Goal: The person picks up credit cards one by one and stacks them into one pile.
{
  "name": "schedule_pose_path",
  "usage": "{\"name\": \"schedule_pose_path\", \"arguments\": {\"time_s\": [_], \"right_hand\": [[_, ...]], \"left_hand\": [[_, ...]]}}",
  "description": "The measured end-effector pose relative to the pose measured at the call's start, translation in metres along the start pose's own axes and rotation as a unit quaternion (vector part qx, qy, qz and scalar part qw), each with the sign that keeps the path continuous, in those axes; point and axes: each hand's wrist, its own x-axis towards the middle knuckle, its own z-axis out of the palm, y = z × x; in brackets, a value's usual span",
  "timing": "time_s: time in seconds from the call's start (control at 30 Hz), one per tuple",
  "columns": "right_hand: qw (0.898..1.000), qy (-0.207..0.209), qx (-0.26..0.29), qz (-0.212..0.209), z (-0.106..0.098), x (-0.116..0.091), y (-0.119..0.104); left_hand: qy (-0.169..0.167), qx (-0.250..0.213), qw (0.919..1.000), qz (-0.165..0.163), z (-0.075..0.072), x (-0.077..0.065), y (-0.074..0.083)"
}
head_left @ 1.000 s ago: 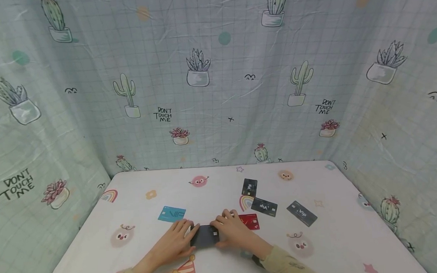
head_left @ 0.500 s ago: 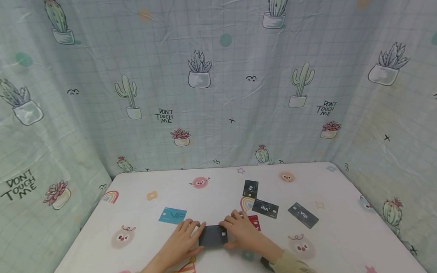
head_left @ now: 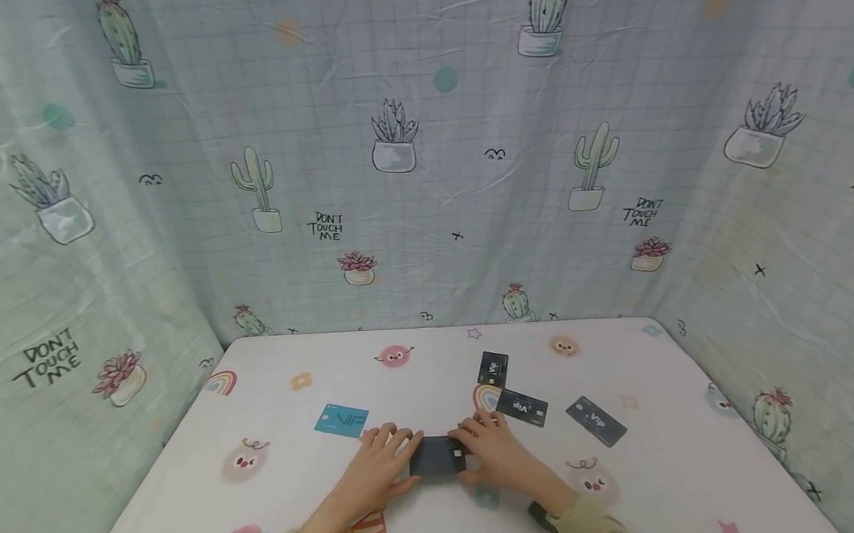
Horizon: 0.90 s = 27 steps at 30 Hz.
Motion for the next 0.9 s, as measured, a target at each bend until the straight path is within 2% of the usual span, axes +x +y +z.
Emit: {"name": "schedule_pose_path", "arguments": {"time_s": [0.43, 0.67, 0.9], "right_hand": [[0.997, -0.028, 0.055, 0.041, -0.005, -0.013, 0.013], [0.998, -0.005, 0.053, 0.032, -0.005, -0.019, 0.022], [0.995, -0.01, 0.078, 0.06, -0.012, -0.024, 0.029]], "left_hand": [[-0.015, -0.042, 0.9985, -0.033, 0.003, 0.017, 0.012], [-0.008, -0.049, 0.9979, -0.042, 0.006, 0.023, 0.019], [-0.022, -0.061, 0.9962, -0.059, 0.005, 0.034, 0.024]]}}
